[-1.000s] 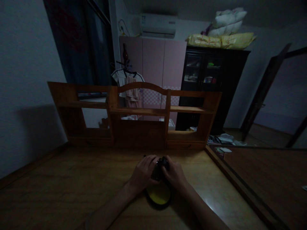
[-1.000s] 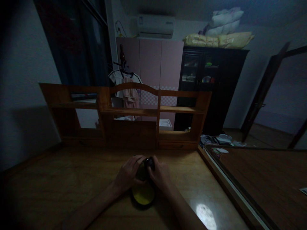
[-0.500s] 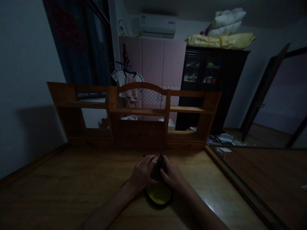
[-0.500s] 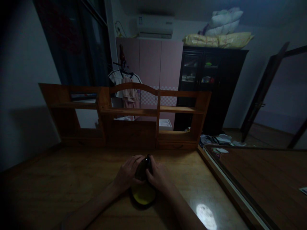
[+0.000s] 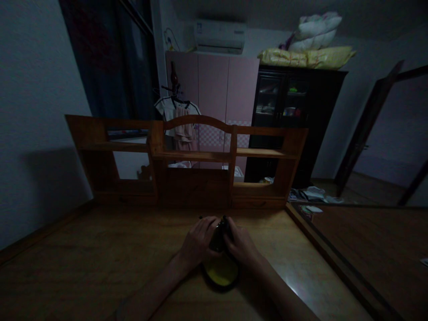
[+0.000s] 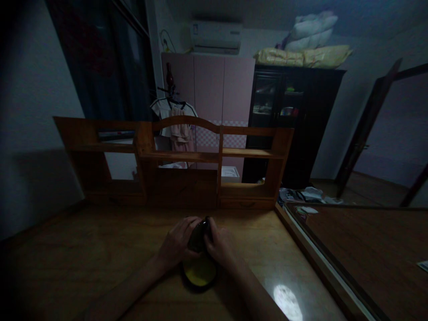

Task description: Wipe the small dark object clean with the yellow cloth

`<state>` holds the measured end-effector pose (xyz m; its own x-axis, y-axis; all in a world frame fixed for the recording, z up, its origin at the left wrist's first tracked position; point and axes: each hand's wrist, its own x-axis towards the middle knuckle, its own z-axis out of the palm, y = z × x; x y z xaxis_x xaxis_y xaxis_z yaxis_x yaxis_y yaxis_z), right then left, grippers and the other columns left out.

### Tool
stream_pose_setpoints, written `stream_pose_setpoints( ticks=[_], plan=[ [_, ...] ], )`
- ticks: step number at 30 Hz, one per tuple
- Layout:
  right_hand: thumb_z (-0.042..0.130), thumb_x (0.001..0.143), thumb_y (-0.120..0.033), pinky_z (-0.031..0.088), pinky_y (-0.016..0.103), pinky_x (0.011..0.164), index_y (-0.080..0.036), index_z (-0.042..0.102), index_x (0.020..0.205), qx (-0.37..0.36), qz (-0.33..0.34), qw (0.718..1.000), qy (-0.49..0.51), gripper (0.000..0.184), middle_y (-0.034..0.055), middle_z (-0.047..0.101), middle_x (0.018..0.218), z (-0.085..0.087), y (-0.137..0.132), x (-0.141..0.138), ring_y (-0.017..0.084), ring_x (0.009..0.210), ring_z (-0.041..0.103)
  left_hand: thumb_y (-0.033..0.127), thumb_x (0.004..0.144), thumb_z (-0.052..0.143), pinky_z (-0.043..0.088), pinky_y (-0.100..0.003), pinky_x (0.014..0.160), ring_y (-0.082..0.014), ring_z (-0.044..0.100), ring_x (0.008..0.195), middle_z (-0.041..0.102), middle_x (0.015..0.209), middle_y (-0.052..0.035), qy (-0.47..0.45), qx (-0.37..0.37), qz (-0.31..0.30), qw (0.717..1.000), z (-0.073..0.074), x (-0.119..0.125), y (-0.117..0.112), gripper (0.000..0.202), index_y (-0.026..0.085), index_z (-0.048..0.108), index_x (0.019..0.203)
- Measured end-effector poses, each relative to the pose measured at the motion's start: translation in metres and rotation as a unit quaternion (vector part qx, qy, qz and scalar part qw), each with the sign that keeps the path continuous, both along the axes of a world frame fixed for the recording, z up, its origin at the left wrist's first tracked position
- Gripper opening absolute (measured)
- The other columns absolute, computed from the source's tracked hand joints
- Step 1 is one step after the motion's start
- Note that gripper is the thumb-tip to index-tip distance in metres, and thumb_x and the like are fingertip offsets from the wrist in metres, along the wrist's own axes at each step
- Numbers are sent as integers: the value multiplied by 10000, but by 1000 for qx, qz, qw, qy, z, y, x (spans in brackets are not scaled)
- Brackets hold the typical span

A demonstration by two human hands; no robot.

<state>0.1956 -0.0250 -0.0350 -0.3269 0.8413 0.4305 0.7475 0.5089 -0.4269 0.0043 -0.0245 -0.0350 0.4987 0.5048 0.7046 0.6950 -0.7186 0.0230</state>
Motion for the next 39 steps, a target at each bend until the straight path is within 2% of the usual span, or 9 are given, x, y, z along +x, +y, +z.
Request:
stream_pose_setpoints(
  ticks=[3,11,20,27,31,34,37,39],
  plan=[
    [445,888,-231,436,251,659,-133,342,1389,2,16,1000,0,521,114,703,959,-1,1,0,208,790,658,334,669,727,445,-467,995,-310,521,1154,532,1238,-148,-8,1,-3,1000,1,0,-1,754,164,386,1320],
    [451,883,-241,427,253,637,-146,350,1384,-5,8,1000,-4,520,106,703,919,-2,1,0,206,755,650,336,671,729,421,-479,1012,-323,494,1179,513,1265,-154,0,-7,-2,1000,-2,-1,1,778,164,366,1337],
    [426,907,-241,436,260,685,-142,337,1387,-5,5,1000,-20,497,121,700,997,-1,1,0,219,837,661,315,635,766,417,-462,1023,-316,484,1186,510,1268,-145,14,-12,4,1000,-2,-1,1,822,154,371,1337],
    [372,957,-271,399,236,608,-161,461,1275,-9,-31,999,-30,347,103,722,913,4,0,-6,199,749,677,372,679,742,400,-464,1037,-317,479,1190,507,1270,-150,17,-6,-1,1000,-2,-1,1,793,147,371,1343],
    [446,923,-246,403,224,654,-185,573,1123,-20,-61,998,-12,245,85,724,924,7,-1,-7,191,815,678,385,678,754,404,-474,1032,-318,474,1195,501,1280,-151,23,-13,4,1000,-3,-2,2,813,146,362,1348],
    [474,898,-232,405,226,677,-186,606,1063,-21,-71,997,-3,217,84,725,907,9,-2,-6,196,826,675,360,651,779,410,-476,1024,-321,475,1190,503,1280,-147,24,-18,6,1000,-3,-2,2,842,155,359,1351],
    [464,897,-242,415,233,684,-181,609,1058,-15,-56,998,11,225,91,723,902,10,-4,-5,204,824,672,321,640,785,402,-476,1031,-321,470,1193,502,1283,-143,25,-19,9,999,-4,-2,2,844,159,362,1351],
    [465,895,-248,430,240,701,-183,591,1118,-18,-42,999,21,265,96,720,926,11,-5,-5,210,841,669,328,638,791,396,-477,1036,-322,468,1196,502,1284,-143,30,-18,7,999,-4,-2,2,848,158,366,1351]
  ],
)
